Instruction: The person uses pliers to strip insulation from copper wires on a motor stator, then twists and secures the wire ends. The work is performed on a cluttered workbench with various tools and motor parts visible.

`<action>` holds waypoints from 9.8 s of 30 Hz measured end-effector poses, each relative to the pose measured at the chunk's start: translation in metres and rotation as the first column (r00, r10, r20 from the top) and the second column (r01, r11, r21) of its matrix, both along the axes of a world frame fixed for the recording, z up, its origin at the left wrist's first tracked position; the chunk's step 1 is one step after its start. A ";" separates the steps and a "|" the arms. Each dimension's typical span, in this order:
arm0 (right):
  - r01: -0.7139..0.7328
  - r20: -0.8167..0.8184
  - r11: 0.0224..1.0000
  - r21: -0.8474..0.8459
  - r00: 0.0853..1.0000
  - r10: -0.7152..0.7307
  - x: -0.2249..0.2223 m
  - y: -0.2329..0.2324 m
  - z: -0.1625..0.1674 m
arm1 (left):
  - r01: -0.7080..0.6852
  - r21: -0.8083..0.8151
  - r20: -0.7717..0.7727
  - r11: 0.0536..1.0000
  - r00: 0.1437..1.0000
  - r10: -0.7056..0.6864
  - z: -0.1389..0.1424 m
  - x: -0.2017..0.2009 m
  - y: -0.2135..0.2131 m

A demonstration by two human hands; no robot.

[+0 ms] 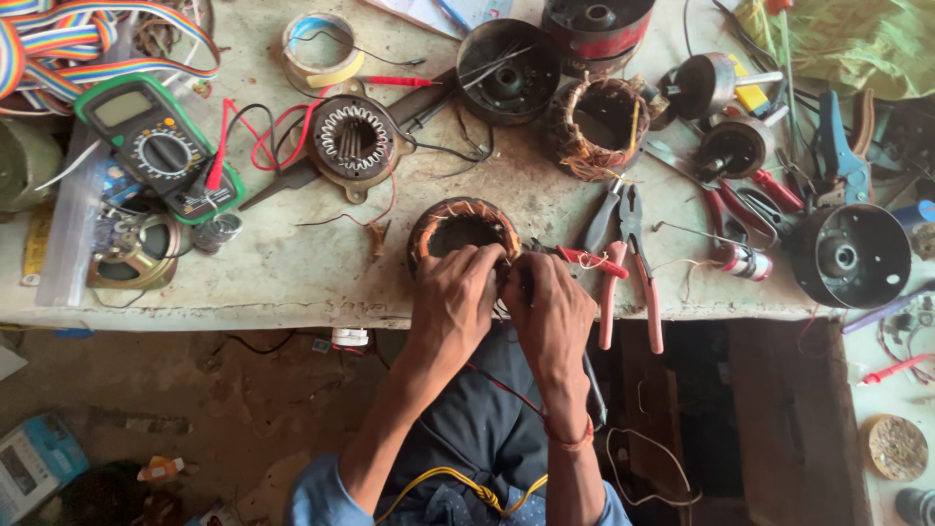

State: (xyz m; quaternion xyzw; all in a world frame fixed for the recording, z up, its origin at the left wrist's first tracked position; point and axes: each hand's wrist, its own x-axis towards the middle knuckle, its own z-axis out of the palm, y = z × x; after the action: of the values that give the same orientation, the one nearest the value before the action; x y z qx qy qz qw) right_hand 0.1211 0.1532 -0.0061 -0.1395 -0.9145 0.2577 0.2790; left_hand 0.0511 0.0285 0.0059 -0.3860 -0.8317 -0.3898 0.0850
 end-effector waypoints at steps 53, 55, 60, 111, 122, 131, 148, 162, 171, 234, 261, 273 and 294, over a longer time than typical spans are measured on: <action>-0.305 -0.292 0.237 -0.922 0.952 0.088 0.013 0.043 0.027 | 0.031 0.109 -0.068 0.994 0.997 -0.023 -0.006 -0.004 0.007; -0.291 -0.235 0.462 -0.838 0.956 0.177 0.011 0.039 0.042 | 0.049 0.116 -0.028 0.992 0.999 -0.046 -0.006 -0.005 0.004; -0.209 -0.132 0.945 -0.250 0.975 0.180 0.005 0.026 0.052 | 0.071 0.123 -0.029 0.990 0.997 -0.068 -0.005 -0.007 0.004; 0.034 -0.184 0.999 0.029 0.983 -0.028 0.016 -0.008 -0.006 | 0.121 0.274 0.033 0.954 0.990 -0.135 -0.014 0.005 -0.007; 0.006 -0.116 0.818 -0.576 0.989 -0.089 0.026 -0.009 -0.019 | 0.132 0.146 0.003 0.980 0.991 -0.134 -0.010 0.008 -0.013; 0.170 0.108 0.825 -0.538 0.985 -0.132 0.016 -0.003 0.006 | 0.155 0.079 -0.014 0.985 0.988 -0.154 -0.001 0.009 -0.015; 0.040 0.050 0.653 -0.756 0.999 -0.003 0.015 0.019 -0.017 | 0.048 0.007 -0.065 0.999 0.997 -0.048 0.011 0.018 0.003; -0.010 -0.018 0.633 -0.774 1.000 -0.005 0.024 0.001 0.002 | 0.101 0.088 0.108 0.991 0.988 -0.110 0.003 0.001 0.019; -0.182 -0.184 -0.026 -0.983 0.980 0.076 0.037 0.021 -0.024 | 0.020 -0.130 -0.191 0.991 0.980 -0.045 0.009 -0.019 -0.004; 0.007 0.022 0.981 -0.193 1.000 -0.003 0.029 0.032 0.032 | 0.142 -0.078 -0.242 0.987 0.957 -0.157 -0.002 -0.022 -0.054; 0.100 0.147 0.854 -0.510 0.989 -0.029 0.062 -0.037 0.006 | -0.462 0.405 0.895 0.789 0.378 -0.239 -0.035 0.051 -0.001; 0.070 0.099 0.884 -0.462 0.995 -0.026 0.034 -0.023 0.025 | -0.431 0.403 0.882 0.807 0.420 -0.215 -0.039 0.054 -0.001; -0.050 -0.028 0.060 -0.997 0.947 0.319 0.030 -0.005 -0.021 | -0.217 0.219 0.620 0.951 0.783 0.036 -0.017 0.073 -0.036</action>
State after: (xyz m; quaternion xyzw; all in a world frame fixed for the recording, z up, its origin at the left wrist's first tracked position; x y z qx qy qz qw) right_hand 0.1508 0.1484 -0.0268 -0.1971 -0.5315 0.8236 -0.0172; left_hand 0.1244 -0.0073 -0.0107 -0.1667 -0.7754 -0.5995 -0.1078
